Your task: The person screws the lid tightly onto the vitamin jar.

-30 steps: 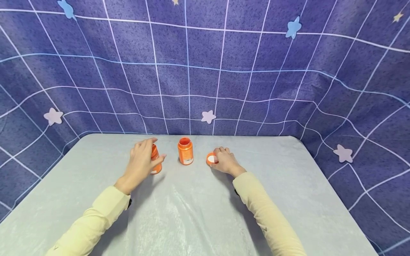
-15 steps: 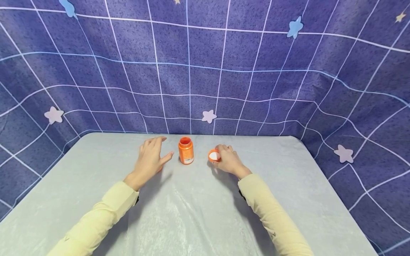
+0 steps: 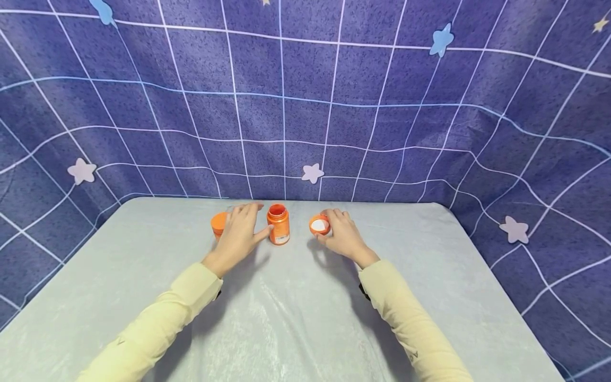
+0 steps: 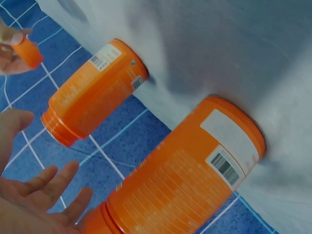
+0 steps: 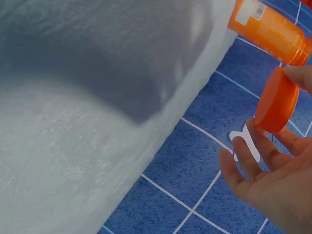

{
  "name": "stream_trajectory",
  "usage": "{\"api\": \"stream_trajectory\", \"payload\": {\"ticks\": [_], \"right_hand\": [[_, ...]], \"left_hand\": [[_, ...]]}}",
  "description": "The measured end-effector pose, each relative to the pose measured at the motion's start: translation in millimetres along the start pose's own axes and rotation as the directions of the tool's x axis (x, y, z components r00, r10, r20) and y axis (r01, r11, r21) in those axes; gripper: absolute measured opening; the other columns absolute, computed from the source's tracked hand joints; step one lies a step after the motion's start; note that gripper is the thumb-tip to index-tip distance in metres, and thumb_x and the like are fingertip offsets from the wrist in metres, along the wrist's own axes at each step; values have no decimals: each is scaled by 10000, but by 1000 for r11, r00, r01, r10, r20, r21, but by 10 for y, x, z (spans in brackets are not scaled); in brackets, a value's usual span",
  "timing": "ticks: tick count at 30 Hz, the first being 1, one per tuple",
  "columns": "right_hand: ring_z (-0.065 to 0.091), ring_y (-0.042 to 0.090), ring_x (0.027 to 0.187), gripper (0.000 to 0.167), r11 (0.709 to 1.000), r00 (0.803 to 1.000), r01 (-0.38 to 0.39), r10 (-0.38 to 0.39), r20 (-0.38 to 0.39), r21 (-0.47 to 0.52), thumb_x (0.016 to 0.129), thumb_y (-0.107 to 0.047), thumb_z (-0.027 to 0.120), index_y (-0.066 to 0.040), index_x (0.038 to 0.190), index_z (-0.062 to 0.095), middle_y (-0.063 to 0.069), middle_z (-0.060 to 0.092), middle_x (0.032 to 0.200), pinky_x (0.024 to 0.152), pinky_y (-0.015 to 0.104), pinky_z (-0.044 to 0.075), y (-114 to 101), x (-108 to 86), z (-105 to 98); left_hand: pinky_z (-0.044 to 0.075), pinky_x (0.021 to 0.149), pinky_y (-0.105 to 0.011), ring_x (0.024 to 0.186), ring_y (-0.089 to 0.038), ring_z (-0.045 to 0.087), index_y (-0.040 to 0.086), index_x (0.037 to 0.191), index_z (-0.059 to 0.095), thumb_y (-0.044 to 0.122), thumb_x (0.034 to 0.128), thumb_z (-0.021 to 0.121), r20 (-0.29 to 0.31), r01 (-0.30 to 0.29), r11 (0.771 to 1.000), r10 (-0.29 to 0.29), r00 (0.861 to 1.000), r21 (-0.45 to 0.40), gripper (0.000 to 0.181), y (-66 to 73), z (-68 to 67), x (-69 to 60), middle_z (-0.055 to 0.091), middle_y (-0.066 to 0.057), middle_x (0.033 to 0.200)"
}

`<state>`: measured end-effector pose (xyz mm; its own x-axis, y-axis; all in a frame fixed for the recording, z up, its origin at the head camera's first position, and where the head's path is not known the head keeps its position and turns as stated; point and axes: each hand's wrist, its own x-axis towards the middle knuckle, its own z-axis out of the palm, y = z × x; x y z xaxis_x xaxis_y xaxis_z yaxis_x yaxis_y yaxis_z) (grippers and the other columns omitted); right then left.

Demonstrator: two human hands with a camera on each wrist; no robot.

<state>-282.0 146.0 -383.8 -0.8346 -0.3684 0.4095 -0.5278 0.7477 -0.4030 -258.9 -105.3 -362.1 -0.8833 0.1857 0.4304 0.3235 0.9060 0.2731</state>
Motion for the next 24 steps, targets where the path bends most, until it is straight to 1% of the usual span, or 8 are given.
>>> {"api": "stream_trajectory", "payload": {"ticks": [3,7,10,16,24], "right_hand": [[490,326,995,515,1000,1000,2,-2,-9,10,718,-187,719,-1,1157,525,154,574,1096,891,446,390,-6,3,-17],[489,336,1045,516,1000,1000,2,-2,-14,18,719,-193,714,-4,1161,525,156,570,1097,932,463,374,-28,5,-36],[492,338,1054,520,1000,1000,8,-8,-24,16,714,-192,717,-4,1160,527,155,573,1093,941,465,370,-47,6,-42],[495,322,1025,523,999,999,26,-25,-46,31,707,-194,725,-3,1156,535,148,582,1089,918,449,382,-86,3,-36],[494,306,1023,515,998,998,27,-24,-57,54,710,-201,738,-13,1149,543,138,585,1079,930,450,378,-126,-10,1]], "left_hand": [[323,925,-439,1139,-344,449,53,1280,435,348,823,644,9,-2,1000,2,1000,2,583,20,43,25,544,-123,1250],[341,907,-430,1119,-342,460,44,1281,425,340,806,666,-3,-5,1000,5,1000,3,610,34,98,60,540,-130,1252],[357,889,-421,1093,-338,473,39,1282,425,340,801,673,1,1,1000,-1,1000,7,619,41,130,88,538,-129,1255],[372,860,-410,1058,-336,490,45,1288,421,358,802,673,53,48,999,-48,997,0,631,35,187,139,538,-119,1259],[388,850,-432,1043,-341,509,42,1272,429,387,800,672,114,103,994,-100,988,-26,634,-4,282,190,549,-128,1240]]}}
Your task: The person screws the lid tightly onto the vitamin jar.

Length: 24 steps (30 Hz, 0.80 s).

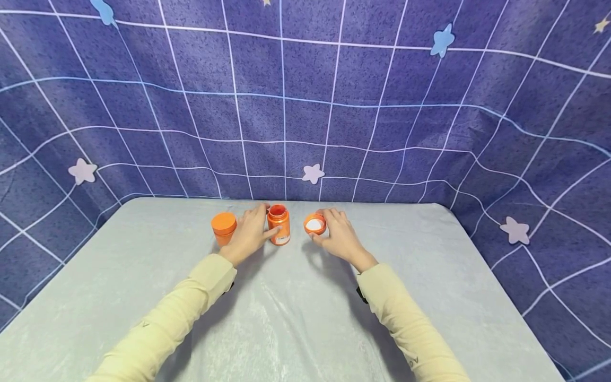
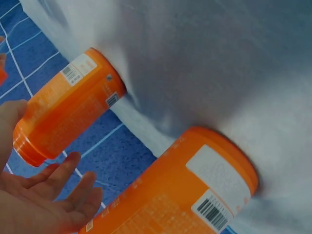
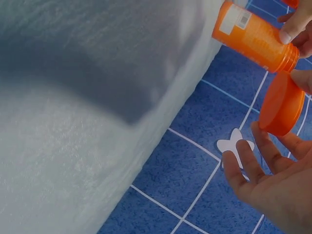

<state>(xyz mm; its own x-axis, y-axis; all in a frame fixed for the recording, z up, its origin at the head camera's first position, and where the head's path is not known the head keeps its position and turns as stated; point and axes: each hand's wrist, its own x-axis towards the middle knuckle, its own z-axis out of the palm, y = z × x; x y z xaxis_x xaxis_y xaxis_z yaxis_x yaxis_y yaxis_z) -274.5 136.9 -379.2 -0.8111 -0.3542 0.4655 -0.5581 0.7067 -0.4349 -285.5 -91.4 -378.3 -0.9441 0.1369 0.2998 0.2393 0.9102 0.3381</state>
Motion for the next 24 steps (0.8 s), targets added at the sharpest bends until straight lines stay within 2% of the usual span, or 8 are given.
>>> {"api": "stream_trajectory", "payload": {"ticks": [4,9,24], "right_hand": [[490,301,1025,516,1000,1000,-4,4,-9,-1,717,-212,737,-24,1157,546,128,583,1083,917,445,389,2,-6,18],[489,300,1004,510,1000,1000,1,-1,-20,11,721,-217,736,-31,1159,552,121,583,1076,893,438,397,-2,1,33],[490,298,1016,532,1000,1000,-1,2,-28,30,711,-201,739,6,1157,535,137,587,1078,906,427,384,-33,13,50]], "left_hand": [[404,848,-449,1027,-345,526,29,1261,433,421,807,654,15,8,1000,-8,1000,9,639,-4,51,14,568,-143,1199],[417,831,-462,995,-348,546,14,1206,462,413,809,654,6,4,1000,-4,1000,19,595,-1,75,6,601,-153,1117],[424,819,-454,968,-335,554,15,1179,481,377,803,675,20,0,1000,0,1000,-5,557,7,23,-35,619,-146,1082]]}}
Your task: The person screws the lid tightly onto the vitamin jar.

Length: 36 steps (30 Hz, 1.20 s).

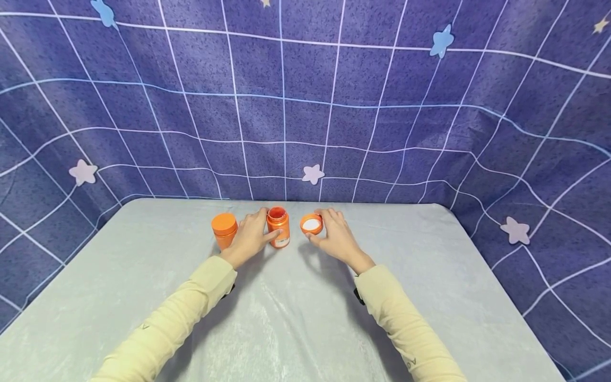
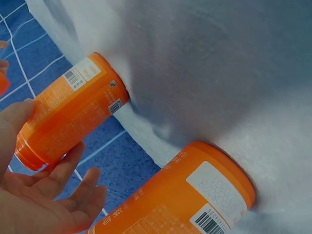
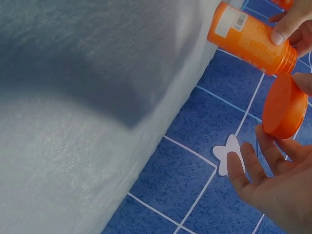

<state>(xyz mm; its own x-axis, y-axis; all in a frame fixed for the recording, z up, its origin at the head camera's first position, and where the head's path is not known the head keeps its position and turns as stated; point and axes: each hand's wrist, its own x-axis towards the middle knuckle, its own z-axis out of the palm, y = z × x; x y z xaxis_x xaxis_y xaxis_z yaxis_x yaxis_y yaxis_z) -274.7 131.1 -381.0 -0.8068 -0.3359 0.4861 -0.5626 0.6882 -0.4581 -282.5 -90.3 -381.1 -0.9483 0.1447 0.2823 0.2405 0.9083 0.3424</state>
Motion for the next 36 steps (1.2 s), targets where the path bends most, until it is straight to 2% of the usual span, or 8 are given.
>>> {"api": "stream_trajectory", "payload": {"ticks": [7,14,26,29,36], "right_hand": [[485,290,992,522,1000,1000,8,-8,-1,3,700,-194,750,-5,1141,544,127,591,1072,893,415,378,16,-20,17],[494,294,996,527,1000,1000,17,-17,-3,-3,705,-198,749,-4,1148,540,129,594,1076,920,419,364,8,-37,14],[475,275,1009,532,999,999,43,-43,-9,17,706,-195,743,-22,1165,538,115,578,1084,932,426,362,-44,-62,-6],[470,270,1013,528,998,999,52,-52,-7,23,709,-193,740,-25,1168,539,110,572,1085,951,425,348,-49,-64,-7],[460,254,995,522,998,998,58,-58,-7,33,706,-185,744,-39,1166,544,95,564,1085,897,410,376,-63,-70,-24]], "left_hand": [[422,834,-446,971,-331,554,24,1185,487,374,795,684,22,8,1000,-8,1000,1,560,16,-36,-48,624,-135,1084],[426,839,-441,971,-324,557,31,1188,499,393,788,686,28,-18,1000,18,999,4,571,26,-63,-102,625,-130,1083],[433,776,-427,918,-300,572,63,1097,550,365,770,706,39,-62,998,62,997,3,471,37,-100,-209,624,-47,927],[432,774,-427,922,-299,578,69,1096,547,362,765,710,46,-64,998,64,997,0,471,42,-110,-229,624,-37,926],[434,799,-431,936,-302,580,72,1136,544,381,757,713,50,-67,998,67,996,-7,517,60,-113,-269,643,-63,994]]}}
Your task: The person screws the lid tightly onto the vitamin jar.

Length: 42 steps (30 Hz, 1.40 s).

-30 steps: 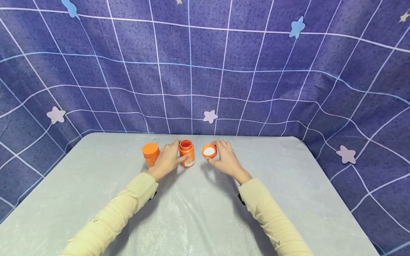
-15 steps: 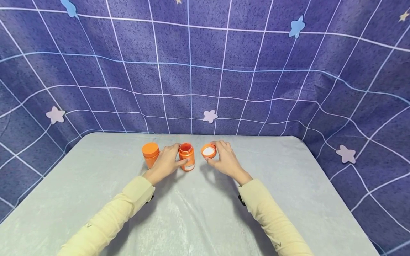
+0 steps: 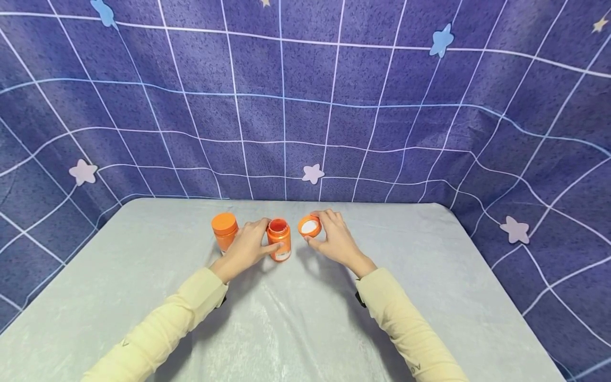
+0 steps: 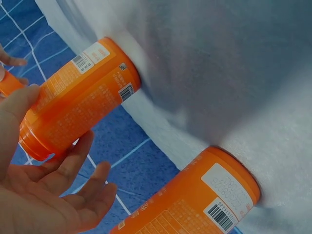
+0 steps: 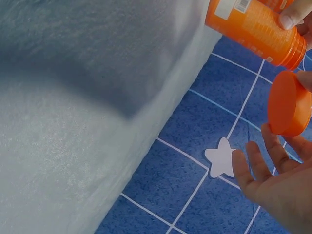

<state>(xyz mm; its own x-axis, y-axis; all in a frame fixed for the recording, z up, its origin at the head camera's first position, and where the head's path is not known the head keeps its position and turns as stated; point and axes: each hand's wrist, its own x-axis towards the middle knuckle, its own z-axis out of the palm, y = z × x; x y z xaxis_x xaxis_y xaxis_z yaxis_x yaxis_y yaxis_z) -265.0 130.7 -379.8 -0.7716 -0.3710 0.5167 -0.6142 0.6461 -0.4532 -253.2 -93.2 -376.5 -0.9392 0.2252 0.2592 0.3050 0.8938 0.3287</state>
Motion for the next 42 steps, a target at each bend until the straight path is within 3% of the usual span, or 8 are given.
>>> {"api": "stream_trajectory", "payload": {"ticks": [11,24,42], "right_hand": [[443,237,962,526,999,999,32,-33,16,17,703,-178,751,-52,1173,551,85,551,1076,847,391,380,-22,-6,-6],[462,273,1002,564,999,999,39,-40,35,30,695,-172,751,-32,1191,522,94,550,1107,877,418,398,-39,-14,-7],[447,241,1042,573,998,996,62,-64,58,29,683,-139,760,-44,1195,522,81,555,1137,912,436,393,-113,-1,-44]], "left_hand": [[429,796,-434,923,-298,582,78,1117,552,384,747,722,-7,-30,1000,30,1000,-1,509,43,-4,-73,647,-55,971],[436,759,-419,883,-298,585,80,1066,551,388,734,735,-15,-80,997,80,997,18,489,102,-10,-150,642,-32,916],[435,759,-413,891,-290,590,85,1055,564,385,727,741,-20,-95,995,95,995,-6,477,138,-26,-203,650,-23,918]]}}
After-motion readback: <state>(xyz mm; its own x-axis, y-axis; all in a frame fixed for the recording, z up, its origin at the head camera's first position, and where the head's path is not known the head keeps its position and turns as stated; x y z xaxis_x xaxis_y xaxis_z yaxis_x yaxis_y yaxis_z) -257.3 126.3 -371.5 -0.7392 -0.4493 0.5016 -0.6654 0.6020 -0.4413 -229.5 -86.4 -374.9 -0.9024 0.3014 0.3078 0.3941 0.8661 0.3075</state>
